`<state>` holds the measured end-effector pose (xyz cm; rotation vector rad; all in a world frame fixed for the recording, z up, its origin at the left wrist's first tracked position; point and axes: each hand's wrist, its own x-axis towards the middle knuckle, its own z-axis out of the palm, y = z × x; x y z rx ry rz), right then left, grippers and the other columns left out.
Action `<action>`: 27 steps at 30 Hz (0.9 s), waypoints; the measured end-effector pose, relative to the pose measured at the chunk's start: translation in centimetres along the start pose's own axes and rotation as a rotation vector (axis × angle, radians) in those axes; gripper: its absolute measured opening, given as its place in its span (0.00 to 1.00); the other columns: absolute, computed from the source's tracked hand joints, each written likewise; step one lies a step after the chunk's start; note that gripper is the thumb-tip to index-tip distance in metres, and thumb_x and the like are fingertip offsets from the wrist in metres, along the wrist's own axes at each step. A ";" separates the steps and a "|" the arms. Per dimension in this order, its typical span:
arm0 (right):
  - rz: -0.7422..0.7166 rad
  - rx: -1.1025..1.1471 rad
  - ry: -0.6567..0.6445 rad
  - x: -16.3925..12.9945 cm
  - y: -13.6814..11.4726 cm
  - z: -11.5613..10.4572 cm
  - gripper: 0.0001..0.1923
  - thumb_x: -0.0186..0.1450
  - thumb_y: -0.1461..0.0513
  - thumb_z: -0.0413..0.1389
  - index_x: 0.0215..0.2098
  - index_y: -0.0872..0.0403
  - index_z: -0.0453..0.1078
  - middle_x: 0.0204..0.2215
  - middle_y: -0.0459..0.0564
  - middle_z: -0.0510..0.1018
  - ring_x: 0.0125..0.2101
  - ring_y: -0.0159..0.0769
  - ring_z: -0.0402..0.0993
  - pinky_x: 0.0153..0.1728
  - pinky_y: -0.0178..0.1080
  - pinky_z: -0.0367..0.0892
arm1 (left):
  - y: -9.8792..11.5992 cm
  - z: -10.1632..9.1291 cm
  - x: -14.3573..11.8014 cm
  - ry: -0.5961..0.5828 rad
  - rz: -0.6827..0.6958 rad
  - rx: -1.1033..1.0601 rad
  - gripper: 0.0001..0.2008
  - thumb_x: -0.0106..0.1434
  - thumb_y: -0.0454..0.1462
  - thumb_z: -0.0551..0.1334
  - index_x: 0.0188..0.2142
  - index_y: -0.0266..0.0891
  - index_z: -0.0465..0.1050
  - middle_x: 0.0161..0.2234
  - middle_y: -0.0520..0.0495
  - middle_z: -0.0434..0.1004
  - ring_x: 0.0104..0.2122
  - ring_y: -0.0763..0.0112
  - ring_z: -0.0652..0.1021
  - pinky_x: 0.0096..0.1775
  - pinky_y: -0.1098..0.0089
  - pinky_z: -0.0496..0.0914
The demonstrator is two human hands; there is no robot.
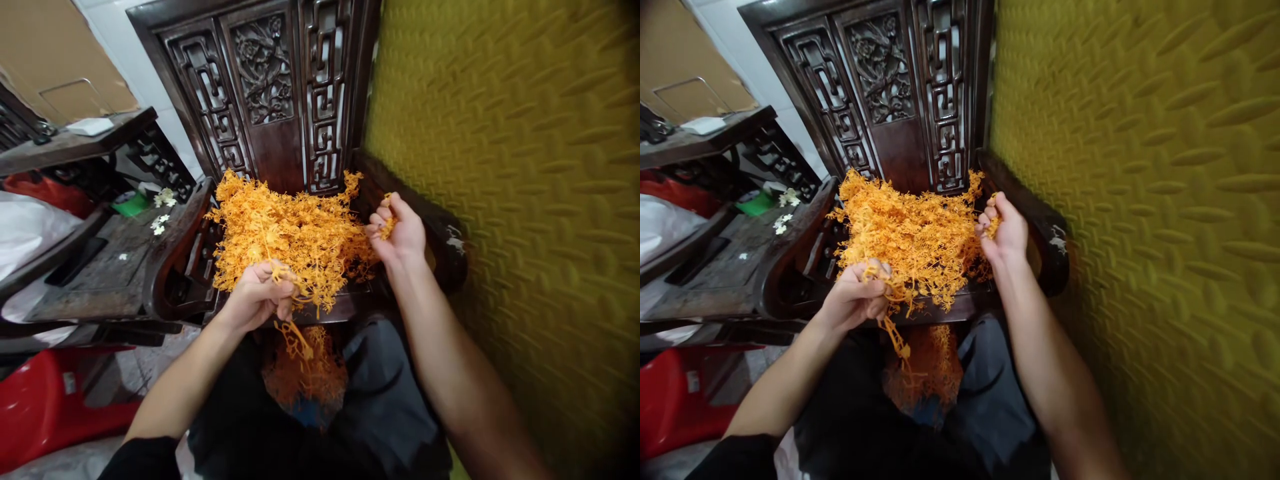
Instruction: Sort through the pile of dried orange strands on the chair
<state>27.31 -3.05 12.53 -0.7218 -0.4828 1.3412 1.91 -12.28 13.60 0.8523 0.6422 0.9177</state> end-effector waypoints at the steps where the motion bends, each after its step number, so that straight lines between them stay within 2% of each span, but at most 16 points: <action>1: -0.005 -0.023 -0.010 -0.2 -0.1 -0.3 0.18 0.61 0.55 0.64 0.27 0.52 0.59 0.16 0.35 0.58 0.14 0.20 0.53 0.13 0.26 0.52 | 0.1 0.0 0.1 0.044 0.009 0.047 0.12 0.52 0.35 0.75 0.31 0.32 0.76 0.21 0.50 0.77 0.14 0.77 0.73 0.20 0.74 0.73; 4: -0.036 -0.125 -0.161 -2.3 0.4 0.1 0.16 0.60 0.56 0.62 0.26 0.51 0.59 0.23 0.42 0.72 0.16 0.23 0.63 0.13 0.29 0.51 | 0.3 -0.3 0.7 0.164 0.040 0.188 0.12 0.54 0.35 0.75 0.35 0.32 0.76 0.19 0.49 0.77 0.18 0.75 0.77 0.25 0.76 0.73; 7: -0.019 -0.189 -0.265 -4.3 1.4 1.2 0.15 0.57 0.62 0.62 0.26 0.51 0.57 0.32 0.47 0.80 0.17 0.24 0.66 0.14 0.30 0.53 | 0.5 -0.8 1.4 0.216 0.060 0.257 0.15 0.54 0.36 0.75 0.39 0.32 0.76 0.22 0.46 0.80 0.22 0.72 0.80 0.28 0.76 0.74; 10: 0.020 -0.195 -0.336 -4.9 2.1 1.7 0.11 0.57 0.63 0.63 0.34 0.50 0.65 0.29 0.44 0.79 0.16 0.26 0.66 0.15 0.31 0.58 | 0.5 -1.2 1.9 0.219 0.056 0.252 0.20 0.53 0.36 0.76 0.43 0.32 0.75 0.26 0.45 0.82 0.24 0.70 0.82 0.31 0.72 0.77; 12: 0.030 -0.271 -0.414 -4.9 2.4 1.8 0.15 0.61 0.60 0.64 0.46 0.48 0.71 0.26 0.42 0.77 0.18 0.29 0.68 0.16 0.33 0.62 | 0.4 -1.4 2.0 0.220 0.052 0.243 0.21 0.53 0.37 0.76 0.43 0.32 0.75 0.27 0.44 0.83 0.25 0.70 0.82 0.32 0.72 0.77; 14: 0.025 -0.451 -0.488 -5.1 3.0 1.9 0.18 0.65 0.54 0.62 0.52 0.49 0.74 0.21 0.41 0.73 0.17 0.30 0.66 0.17 0.34 0.62 | 0.4 -1.4 2.1 0.219 0.059 0.237 0.19 0.54 0.38 0.76 0.42 0.32 0.75 0.30 0.44 0.83 0.25 0.70 0.82 0.32 0.72 0.77; 16: -0.012 -0.660 -0.540 -5.6 3.7 2.2 0.19 0.65 0.52 0.63 0.51 0.51 0.77 0.18 0.41 0.71 0.17 0.31 0.64 0.18 0.35 0.61 | 0.3 -1.4 2.1 0.212 0.080 0.245 0.17 0.57 0.40 0.74 0.40 0.31 0.75 0.31 0.44 0.83 0.25 0.71 0.82 0.32 0.72 0.77; 18: -0.102 -0.805 -0.566 -6.1 4.6 2.6 0.15 0.62 0.53 0.66 0.43 0.52 0.80 0.21 0.44 0.76 0.22 0.33 0.68 0.23 0.35 0.63 | 0.2 -1.5 2.1 0.198 0.108 0.286 0.15 0.59 0.41 0.72 0.38 0.31 0.75 0.28 0.45 0.83 0.25 0.71 0.82 0.33 0.71 0.76; 20: -0.216 -0.885 -0.545 -6.2 5.2 2.8 0.11 0.61 0.54 0.67 0.33 0.54 0.79 0.26 0.46 0.79 0.27 0.33 0.70 0.28 0.36 0.64 | 0.1 -1.6 2.1 0.213 0.152 0.338 0.15 0.59 0.42 0.72 0.36 0.32 0.75 0.24 0.46 0.81 0.23 0.71 0.81 0.31 0.72 0.75; 22: -0.285 -0.885 -0.431 -5.6 5.2 2.6 0.14 0.63 0.53 0.66 0.28 0.54 0.75 0.24 0.46 0.77 0.24 0.31 0.68 0.26 0.35 0.63 | 0.0 -1.8 2.0 0.266 0.194 0.363 0.16 0.55 0.41 0.74 0.36 0.32 0.74 0.22 0.48 0.80 0.20 0.73 0.78 0.28 0.73 0.73; 25: -0.350 -0.593 -0.129 -3.7 3.9 1.5 0.16 0.62 0.51 0.66 0.29 0.52 0.68 0.16 0.39 0.67 0.16 0.27 0.59 0.16 0.33 0.56 | 0.1 -2.2 1.7 0.307 0.180 0.385 0.16 0.53 0.39 0.74 0.37 0.33 0.74 0.18 0.51 0.77 0.16 0.74 0.75 0.24 0.73 0.70; 27: -0.377 -0.351 0.013 -2.6 2.6 0.9 0.19 0.59 0.52 0.68 0.29 0.50 0.63 0.15 0.36 0.64 0.13 0.26 0.58 0.12 0.31 0.53 | 0.2 -2.4 1.5 0.291 0.132 0.398 0.15 0.53 0.39 0.73 0.37 0.33 0.75 0.19 0.50 0.78 0.16 0.74 0.76 0.24 0.73 0.70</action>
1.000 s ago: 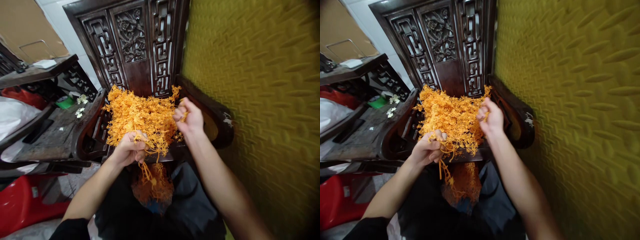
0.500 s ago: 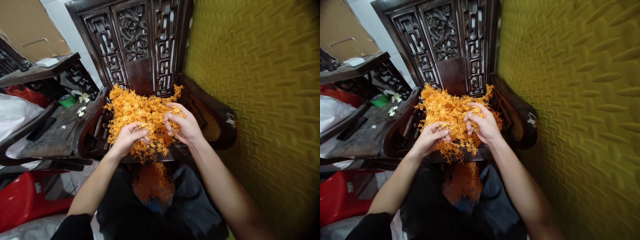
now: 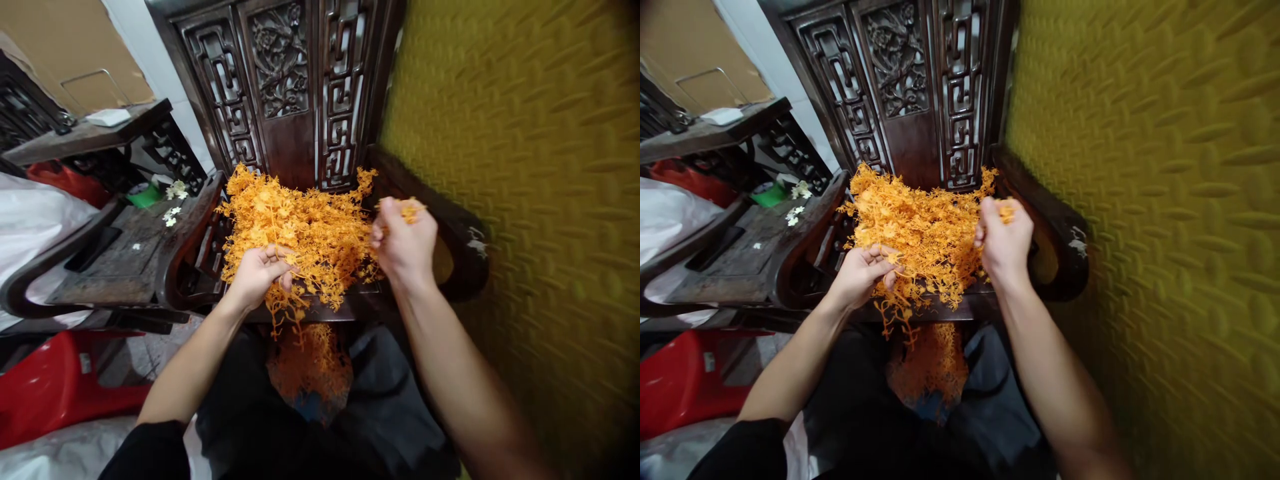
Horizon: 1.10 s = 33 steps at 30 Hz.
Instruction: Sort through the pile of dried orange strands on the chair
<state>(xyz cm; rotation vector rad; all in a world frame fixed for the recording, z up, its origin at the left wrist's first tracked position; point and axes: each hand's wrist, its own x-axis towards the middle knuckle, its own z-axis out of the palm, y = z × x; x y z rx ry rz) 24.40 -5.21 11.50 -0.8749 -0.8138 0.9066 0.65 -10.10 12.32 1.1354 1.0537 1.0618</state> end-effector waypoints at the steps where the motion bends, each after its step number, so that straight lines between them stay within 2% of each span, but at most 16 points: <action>1: 0.007 0.067 0.043 0.5 -0.2 -0.3 0.20 0.58 0.52 0.68 0.30 0.50 0.61 0.16 0.36 0.65 0.13 0.25 0.59 0.12 0.30 0.53 | 0.0 -0.1 0.0 -0.014 -0.021 0.005 0.15 0.53 0.39 0.73 0.37 0.33 0.75 0.20 0.49 0.79 0.17 0.74 0.76 0.24 0.73 0.70; 2: 0.022 0.100 0.047 0.6 -0.5 -0.4 0.19 0.58 0.54 0.67 0.30 0.50 0.61 0.18 0.37 0.68 0.14 0.25 0.61 0.11 0.30 0.54 | -0.1 -0.1 0.0 -0.025 -0.040 0.007 0.15 0.54 0.39 0.73 0.37 0.33 0.75 0.21 0.48 0.80 0.17 0.74 0.77 0.24 0.73 0.71; 4: 0.057 0.094 -0.029 0.0 -0.8 -0.2 0.16 0.59 0.57 0.65 0.32 0.51 0.61 0.27 0.42 0.77 0.16 0.25 0.67 0.12 0.30 0.59 | -0.1 0.0 0.0 -0.037 -0.069 0.006 0.17 0.54 0.40 0.73 0.38 0.33 0.74 0.24 0.47 0.81 0.18 0.73 0.78 0.24 0.73 0.72; 6: 0.112 0.050 -0.193 -1.4 -0.9 0.6 0.13 0.60 0.60 0.64 0.34 0.51 0.62 0.34 0.46 0.81 0.18 0.27 0.72 0.15 0.31 0.65 | -0.1 0.2 0.1 -0.042 -0.083 0.011 0.18 0.54 0.41 0.74 0.39 0.33 0.74 0.29 0.45 0.83 0.21 0.71 0.80 0.26 0.72 0.74; 8: 0.185 -0.005 -0.382 -2.8 -0.9 1.4 0.12 0.60 0.61 0.64 0.39 0.51 0.66 0.35 0.47 0.82 0.21 0.29 0.75 0.18 0.33 0.69 | 0.1 0.3 0.0 -0.053 -0.080 0.018 0.21 0.54 0.42 0.74 0.42 0.33 0.74 0.32 0.43 0.84 0.25 0.69 0.82 0.30 0.69 0.77; 11: 0.288 -0.148 -0.611 -3.7 -0.6 1.8 0.17 0.63 0.55 0.64 0.49 0.52 0.74 0.26 0.45 0.79 0.21 0.32 0.75 0.20 0.35 0.71 | 0.4 0.3 -0.1 -0.105 -0.056 0.017 0.24 0.55 0.42 0.75 0.47 0.32 0.74 0.32 0.43 0.84 0.31 0.65 0.84 0.38 0.66 0.78; 12: 0.308 -0.217 -0.662 -3.7 -0.5 1.8 0.19 0.63 0.53 0.64 0.50 0.52 0.76 0.22 0.44 0.77 0.19 0.32 0.73 0.20 0.35 0.70 | 0.5 0.2 0.0 -0.121 -0.046 0.007 0.24 0.56 0.43 0.74 0.48 0.32 0.74 0.32 0.42 0.84 0.32 0.65 0.84 0.39 0.66 0.78; 14: 0.330 -0.354 -0.730 -3.7 -0.2 1.6 0.20 0.62 0.50 0.66 0.46 0.53 0.78 0.16 0.41 0.73 0.16 0.30 0.68 0.18 0.34 0.65 | 0.5 0.1 0.1 -0.124 -0.021 -0.014 0.24 0.61 0.49 0.70 0.47 0.32 0.75 0.31 0.42 0.84 0.32 0.64 0.84 0.38 0.66 0.78; 18: 0.303 -0.492 -0.769 -4.0 0.1 2.2 0.21 0.63 0.45 0.63 0.31 0.55 0.76 0.13 0.41 0.69 0.13 0.26 0.62 0.16 0.31 0.56 | -0.2 0.1 0.6 0.018 0.059 0.117 0.28 0.64 0.57 0.62 0.42 0.32 0.78 0.23 0.45 0.79 0.23 0.68 0.80 0.28 0.71 0.74; 21: 0.284 -0.452 -0.770 -4.9 0.1 3.3 0.24 0.65 0.43 0.60 0.27 0.55 0.74 0.13 0.40 0.67 0.14 0.26 0.60 0.17 0.32 0.55 | -0.9 0.8 0.5 0.064 0.123 0.243 0.26 0.64 0.56 0.63 0.39 0.33 0.79 0.20 0.46 0.76 0.20 0.70 0.78 0.24 0.73 0.71; 24: 0.197 -0.342 -0.757 -5.9 0.0 4.3 0.24 0.67 0.46 0.59 0.23 0.55 0.70 0.14 0.41 0.67 0.15 0.26 0.60 0.18 0.32 0.56 | -1.2 1.7 0.2 0.124 0.222 0.243 0.22 0.66 0.53 0.63 0.37 0.34 0.79 0.18 0.51 0.72 0.17 0.73 0.74 0.22 0.74 0.68; 27: 0.132 -0.257 -0.739 -6.9 -0.2 4.7 0.24 0.69 0.51 0.57 0.19 0.54 0.65 0.14 0.42 0.66 0.16 0.27 0.60 0.20 0.33 0.57 | -0.6 1.6 0.7 0.287 0.305 0.135 0.19 0.66 0.50 0.64 0.35 0.35 0.78 0.18 0.55 0.66 0.15 0.79 0.68 0.19 0.75 0.61; 29: 0.150 -0.176 -0.703 -7.4 -0.3 4.5 0.23 0.70 0.54 0.56 0.18 0.53 0.63 0.14 0.42 0.66 0.16 0.27 0.60 0.20 0.34 0.57 | 0.2 0.6 1.7 0.418 0.343 -0.048 0.19 0.66 0.50 0.64 0.33 0.36 0.76 0.18 0.57 0.62 0.13 0.82 0.61 0.16 0.76 0.53; 31: 0.199 -0.073 -0.663 -7.4 -0.2 4.1 0.21 0.69 0.57 0.56 0.19 0.54 0.64 0.15 0.43 0.67 0.16 0.27 0.61 0.19 0.34 0.56 | 1.1 -0.5 2.5 0.547 0.421 -0.228 0.17 0.64 0.49 0.67 0.30 0.36 0.74 0.20 0.58 0.59 0.13 0.85 0.58 0.16 0.77 0.51; 33: 0.288 0.018 -0.647 -6.9 0.0 3.8 0.15 0.67 0.58 0.56 0.23 0.56 0.70 0.18 0.44 0.71 0.15 0.26 0.62 0.16 0.33 0.53 | 1.5 -1.1 2.9 0.519 0.427 -0.246 0.16 0.63 0.48 0.68 0.32 0.35 0.75 0.21 0.58 0.60 0.13 0.86 0.57 0.16 0.77 0.51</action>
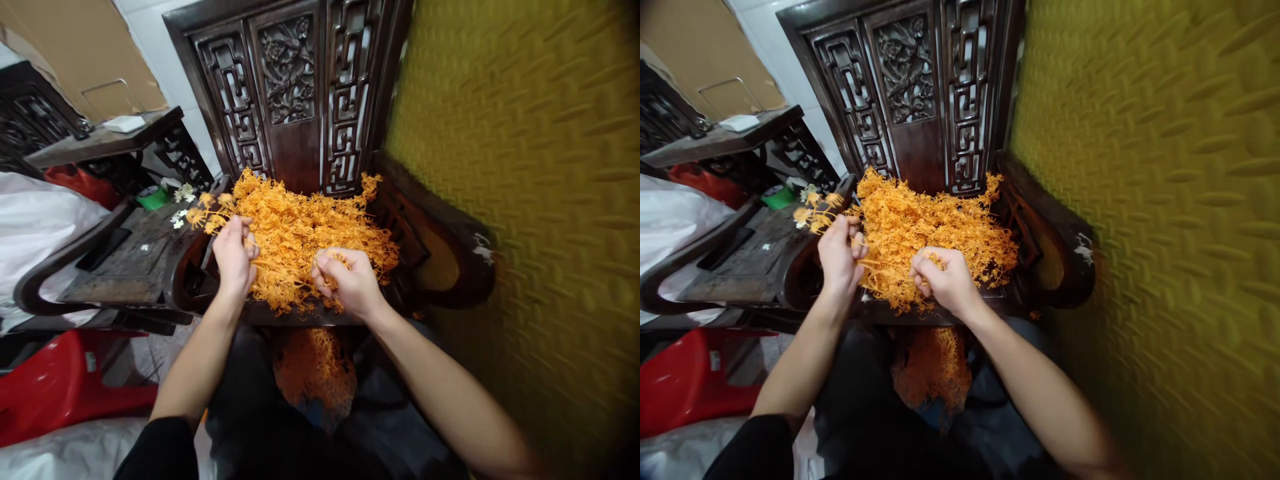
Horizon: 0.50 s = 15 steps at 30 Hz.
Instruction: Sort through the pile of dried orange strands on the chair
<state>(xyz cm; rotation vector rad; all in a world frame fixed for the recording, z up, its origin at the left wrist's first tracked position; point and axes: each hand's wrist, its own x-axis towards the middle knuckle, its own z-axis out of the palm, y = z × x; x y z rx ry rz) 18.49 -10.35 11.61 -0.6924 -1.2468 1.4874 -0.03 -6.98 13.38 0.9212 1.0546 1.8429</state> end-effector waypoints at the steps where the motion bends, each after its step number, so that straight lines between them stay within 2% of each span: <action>1: 0.042 0.049 -0.008 0.3 0.0 -0.4 0.12 0.66 0.59 0.56 0.29 0.57 0.74 0.20 0.46 0.75 0.14 0.26 0.62 0.14 0.33 0.51 | 0.0 0.0 -0.1 -0.064 -0.020 0.028 0.16 0.64 0.47 0.67 0.33 0.35 0.77 0.22 0.57 0.61 0.13 0.86 0.58 0.16 0.77 0.51; 2: 0.082 0.091 -0.013 0.6 0.0 -0.8 0.10 0.65 0.59 0.56 0.36 0.58 0.77 0.23 0.47 0.78 0.13 0.26 0.62 0.13 0.32 0.49 | -0.1 0.1 -0.5 -0.145 -0.046 0.070 0.16 0.64 0.47 0.67 0.35 0.35 0.78 0.23 0.57 0.62 0.13 0.86 0.59 0.16 0.77 0.51; 5: 0.108 0.178 0.041 1.4 -0.2 -1.7 0.22 0.62 0.62 0.58 0.55 0.56 0.73 0.33 0.50 0.82 0.14 0.25 0.64 0.12 0.31 0.46 | -0.5 0.5 -2.4 -0.378 -0.123 0.186 0.16 0.66 0.47 0.65 0.37 0.35 0.80 0.23 0.55 0.65 0.13 0.86 0.60 0.15 0.76 0.51; 7: 0.090 0.208 0.097 1.6 -0.3 -2.0 0.26 0.61 0.61 0.62 0.58 0.53 0.71 0.33 0.47 0.80 0.16 0.24 0.65 0.13 0.30 0.47 | -0.7 0.5 -3.3 -0.482 -0.176 0.231 0.17 0.67 0.48 0.64 0.37 0.35 0.80 0.22 0.55 0.65 0.13 0.85 0.60 0.15 0.76 0.51; 9: 0.101 0.209 0.118 1.7 -0.3 -1.9 0.25 0.60 0.56 0.67 0.54 0.53 0.74 0.29 0.44 0.76 0.17 0.24 0.64 0.13 0.29 0.46 | -0.8 0.3 -3.6 -0.563 -0.233 0.267 0.18 0.67 0.49 0.64 0.36 0.35 0.80 0.21 0.55 0.64 0.13 0.84 0.61 0.16 0.76 0.51; 11: 0.130 0.190 0.102 1.7 -0.2 -1.8 0.23 0.59 0.49 0.68 0.44 0.56 0.76 0.22 0.41 0.70 0.16 0.23 0.62 0.12 0.29 0.43 | -0.8 0.0 -3.5 -0.620 -0.260 0.315 0.19 0.66 0.50 0.64 0.35 0.35 0.79 0.20 0.55 0.64 0.14 0.83 0.62 0.16 0.76 0.51; 13: 0.137 0.158 0.094 1.6 0.1 -1.5 0.23 0.58 0.45 0.67 0.34 0.56 0.73 0.19 0.40 0.66 0.15 0.23 0.58 0.12 0.30 0.43 | -0.9 -0.1 -3.4 -0.668 -0.265 0.376 0.20 0.66 0.51 0.64 0.31 0.35 0.78 0.18 0.55 0.63 0.14 0.82 0.61 0.16 0.76 0.52; 15: 0.110 0.070 0.100 1.4 0.3 -1.2 0.23 0.60 0.45 0.66 0.29 0.55 0.70 0.17 0.40 0.65 0.14 0.23 0.57 0.14 0.31 0.44 | -0.9 0.0 -3.4 -0.688 -0.254 0.404 0.21 0.66 0.51 0.63 0.27 0.36 0.74 0.15 0.56 0.61 0.13 0.81 0.61 0.16 0.76 0.53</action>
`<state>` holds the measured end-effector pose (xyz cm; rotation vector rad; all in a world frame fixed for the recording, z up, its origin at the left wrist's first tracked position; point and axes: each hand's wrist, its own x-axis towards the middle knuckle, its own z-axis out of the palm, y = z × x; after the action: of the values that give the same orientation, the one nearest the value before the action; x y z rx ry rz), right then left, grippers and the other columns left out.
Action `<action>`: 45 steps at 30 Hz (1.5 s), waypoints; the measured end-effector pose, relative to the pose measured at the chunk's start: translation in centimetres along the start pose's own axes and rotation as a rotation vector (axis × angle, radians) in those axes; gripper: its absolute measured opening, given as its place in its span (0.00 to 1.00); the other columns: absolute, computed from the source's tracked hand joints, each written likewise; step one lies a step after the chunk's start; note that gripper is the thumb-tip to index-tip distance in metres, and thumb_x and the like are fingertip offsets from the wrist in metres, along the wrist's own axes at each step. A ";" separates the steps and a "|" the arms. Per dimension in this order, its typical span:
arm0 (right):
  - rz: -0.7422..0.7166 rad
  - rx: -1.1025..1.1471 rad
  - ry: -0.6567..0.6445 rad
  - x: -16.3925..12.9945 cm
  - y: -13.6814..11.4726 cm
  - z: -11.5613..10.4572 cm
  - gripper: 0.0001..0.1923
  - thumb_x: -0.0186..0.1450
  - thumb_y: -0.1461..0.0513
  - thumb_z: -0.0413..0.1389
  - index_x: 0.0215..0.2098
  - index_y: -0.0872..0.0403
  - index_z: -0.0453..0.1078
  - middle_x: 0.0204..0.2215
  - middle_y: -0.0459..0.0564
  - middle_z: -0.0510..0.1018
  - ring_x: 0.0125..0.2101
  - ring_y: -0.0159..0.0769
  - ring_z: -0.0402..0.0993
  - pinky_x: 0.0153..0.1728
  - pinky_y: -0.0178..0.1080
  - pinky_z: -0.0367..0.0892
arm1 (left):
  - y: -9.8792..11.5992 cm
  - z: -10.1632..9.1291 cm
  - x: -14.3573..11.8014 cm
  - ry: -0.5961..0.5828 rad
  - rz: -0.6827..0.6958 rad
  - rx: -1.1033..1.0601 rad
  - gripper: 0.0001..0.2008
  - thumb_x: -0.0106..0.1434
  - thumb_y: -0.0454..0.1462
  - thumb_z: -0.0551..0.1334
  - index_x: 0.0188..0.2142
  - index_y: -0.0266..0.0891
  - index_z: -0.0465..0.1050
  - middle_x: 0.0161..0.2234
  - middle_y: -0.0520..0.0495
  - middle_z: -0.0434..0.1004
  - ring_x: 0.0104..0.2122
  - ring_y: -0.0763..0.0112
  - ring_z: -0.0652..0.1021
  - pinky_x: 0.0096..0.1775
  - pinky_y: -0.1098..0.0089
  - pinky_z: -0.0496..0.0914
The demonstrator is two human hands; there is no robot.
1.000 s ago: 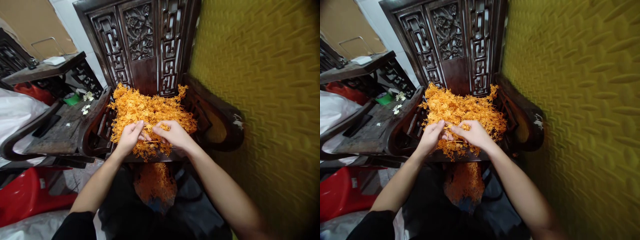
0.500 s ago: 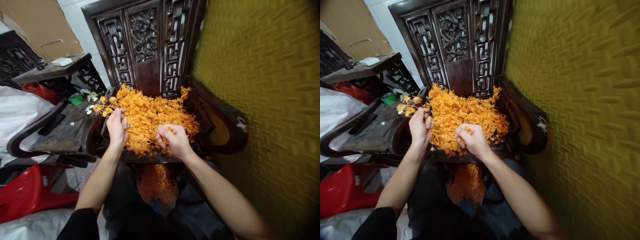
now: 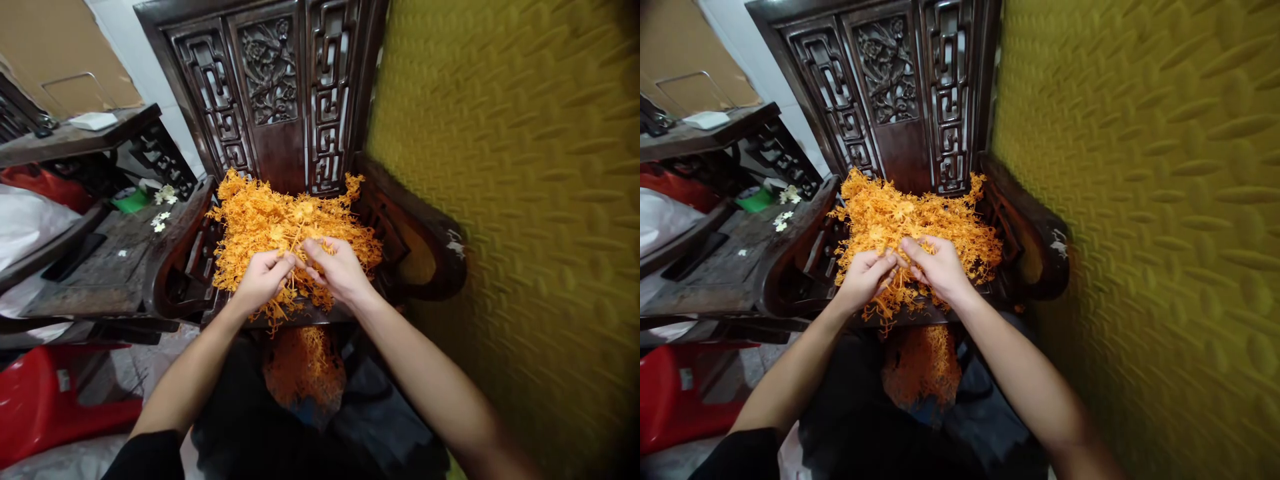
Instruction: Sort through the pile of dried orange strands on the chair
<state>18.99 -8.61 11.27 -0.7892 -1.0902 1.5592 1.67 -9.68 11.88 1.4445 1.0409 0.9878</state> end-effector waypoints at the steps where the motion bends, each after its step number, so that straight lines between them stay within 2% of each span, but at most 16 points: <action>1: -0.021 -0.065 0.004 -0.1 0.1 0.1 0.22 0.61 0.46 0.66 0.28 0.54 0.69 0.16 0.40 0.65 0.15 0.24 0.57 0.14 0.31 0.46 | 0.0 0.1 0.1 0.012 0.006 -0.006 0.22 0.66 0.52 0.62 0.26 0.37 0.72 0.15 0.56 0.61 0.13 0.80 0.61 0.16 0.75 0.54; 6: -0.066 -0.367 -0.109 -0.8 -0.2 1.0 0.23 0.64 0.48 0.63 0.21 0.54 0.66 0.14 0.42 0.67 0.16 0.28 0.62 0.21 0.34 0.59 | -0.1 0.8 0.9 0.281 0.073 -0.132 0.21 0.62 0.52 0.67 0.27 0.39 0.67 0.16 0.58 0.62 0.11 0.82 0.60 0.13 0.76 0.51; 9: -0.035 -0.423 -0.148 -1.2 -0.5 1.5 0.24 0.66 0.49 0.62 0.20 0.54 0.64 0.13 0.42 0.68 0.16 0.28 0.62 0.21 0.34 0.60 | -0.1 0.7 1.6 0.466 0.125 -0.213 0.20 0.60 0.51 0.70 0.28 0.39 0.67 0.16 0.59 0.62 0.12 0.82 0.59 0.13 0.77 0.50; 11: -0.008 -0.422 -0.151 -1.3 -0.6 1.6 0.22 0.66 0.49 0.61 0.22 0.54 0.65 0.12 0.41 0.69 0.15 0.28 0.62 0.20 0.34 0.58 | 0.2 0.4 1.9 0.517 0.140 -0.253 0.22 0.59 0.51 0.70 0.27 0.39 0.64 0.16 0.60 0.60 0.12 0.83 0.59 0.14 0.77 0.50; 14: 0.001 -0.384 -0.122 -1.1 -0.7 0.9 0.21 0.65 0.47 0.62 0.27 0.54 0.67 0.13 0.41 0.70 0.14 0.27 0.61 0.18 0.33 0.56 | 0.8 -0.2 2.0 0.400 0.091 -0.273 0.23 0.58 0.52 0.71 0.27 0.39 0.64 0.16 0.61 0.57 0.12 0.84 0.58 0.15 0.78 0.47; 17: -0.021 -0.344 -0.076 -0.7 -0.6 -0.3 0.22 0.65 0.45 0.61 0.31 0.54 0.68 0.14 0.41 0.70 0.14 0.26 0.59 0.16 0.31 0.53 | 0.9 -0.5 1.6 0.092 -0.064 -0.300 0.24 0.59 0.56 0.69 0.29 0.36 0.68 0.16 0.61 0.55 0.12 0.85 0.57 0.16 0.77 0.45; 19: -0.044 -0.356 -0.078 -0.4 -0.6 -0.8 0.22 0.65 0.45 0.61 0.31 0.55 0.68 0.14 0.41 0.70 0.14 0.25 0.59 0.16 0.31 0.53 | 0.6 -0.1 1.3 -0.027 -0.106 -0.313 0.24 0.59 0.55 0.69 0.29 0.36 0.69 0.16 0.61 0.55 0.12 0.85 0.55 0.17 0.77 0.46; 21: -0.057 -0.396 -0.084 -0.2 -0.4 -0.8 0.21 0.65 0.46 0.62 0.29 0.55 0.68 0.14 0.41 0.71 0.15 0.25 0.60 0.17 0.31 0.54 | 0.2 0.7 1.2 0.029 -0.078 -0.303 0.22 0.58 0.52 0.71 0.28 0.36 0.69 0.14 0.61 0.55 0.13 0.85 0.55 0.17 0.77 0.47; 24: -0.046 -0.435 -0.090 -0.4 -0.3 -0.1 0.21 0.65 0.48 0.63 0.26 0.54 0.66 0.14 0.41 0.70 0.14 0.25 0.60 0.17 0.31 0.56 | -0.1 1.3 1.7 0.282 -0.017 -0.329 0.19 0.54 0.46 0.74 0.26 0.37 0.67 0.15 0.60 0.57 0.14 0.85 0.55 0.18 0.77 0.47; 29: 0.097 -0.386 -0.260 -1.3 -0.2 0.9 0.20 0.65 0.47 0.62 0.27 0.53 0.68 0.16 0.44 0.76 0.13 0.29 0.66 0.16 0.32 0.60 | 0.3 -1.8 3.7 0.723 0.109 -0.459 0.24 0.51 0.44 0.74 0.26 0.40 0.58 0.17 0.64 0.51 0.14 0.86 0.53 0.18 0.78 0.48; 31: 0.125 -0.305 -0.243 -1.1 -0.3 0.5 0.19 0.64 0.48 0.64 0.30 0.54 0.71 0.24 0.49 0.82 0.18 0.32 0.73 0.15 0.32 0.62 | 0.4 -2.7 3.8 0.720 0.122 -0.451 0.23 0.53 0.46 0.73 0.27 0.41 0.59 0.17 0.65 0.49 0.14 0.85 0.52 0.18 0.77 0.48; 34: 0.096 -0.072 -0.119 -0.4 -0.7 -0.6 0.19 0.59 0.50 0.68 0.33 0.56 0.72 0.35 0.55 0.83 0.28 0.36 0.80 0.16 0.31 0.65 | 0.4 -1.9 2.9 0.537 0.123 -0.396 0.19 0.56 0.46 0.72 0.32 0.38 0.66 0.18 0.64 0.53 0.14 0.85 0.54 0.18 0.77 0.47; 37: 0.106 0.093 -0.061 0.1 -0.9 -1.4 0.22 0.55 0.54 0.72 0.38 0.53 0.68 0.29 0.48 0.81 0.24 0.33 0.77 0.16 0.30 0.64 | 0.2 -0.1 1.8 0.420 0.139 -0.352 0.16 0.59 0.45 0.71 0.32 0.38 0.69 0.18 0.62 0.54 0.14 0.85 0.54 0.18 0.77 0.45; 41: 0.105 0.140 -0.051 0.0 -0.7 -0.7 0.30 0.54 0.54 0.73 0.48 0.52 0.66 0.20 0.36 0.70 0.16 0.25 0.63 0.12 0.26 0.53 | -0.4 1.0 1.1 0.437 0.145 -0.245 0.13 0.60 0.45 0.69 0.32 0.38 0.71 0.18 0.60 0.57 0.15 0.83 0.57 0.18 0.76 0.49; 43: 0.109 0.107 -0.056 -0.2 -0.4 0.1 0.30 0.54 0.51 0.72 0.48 0.53 0.67 0.19 0.35 0.67 0.15 0.23 0.61 0.12 0.27 0.49 | -0.3 1.0 0.9 0.466 0.188 -0.134 0.12 0.61 0.44 0.69 0.31 0.38 0.73 0.19 0.58 0.61 0.17 0.81 0.61 0.20 0.75 0.54; 45: 0.081 0.028 -0.061 -0.6 0.0 0.8 0.24 0.57 0.48 0.70 0.40 0.54 0.68 0.17 0.36 0.66 0.14 0.23 0.59 0.12 0.28 0.49 | 0.2 0.4 1.0 0.520 0.232 -0.029 0.10 0.59 0.41 0.70 0.30 0.37 0.75 0.19 0.56 0.65 0.19 0.79 0.64 0.22 0.75 0.59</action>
<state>18.43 -9.34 11.53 -0.7798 -1.0894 1.6725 2.34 -8.81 12.12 1.3332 1.2338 1.5962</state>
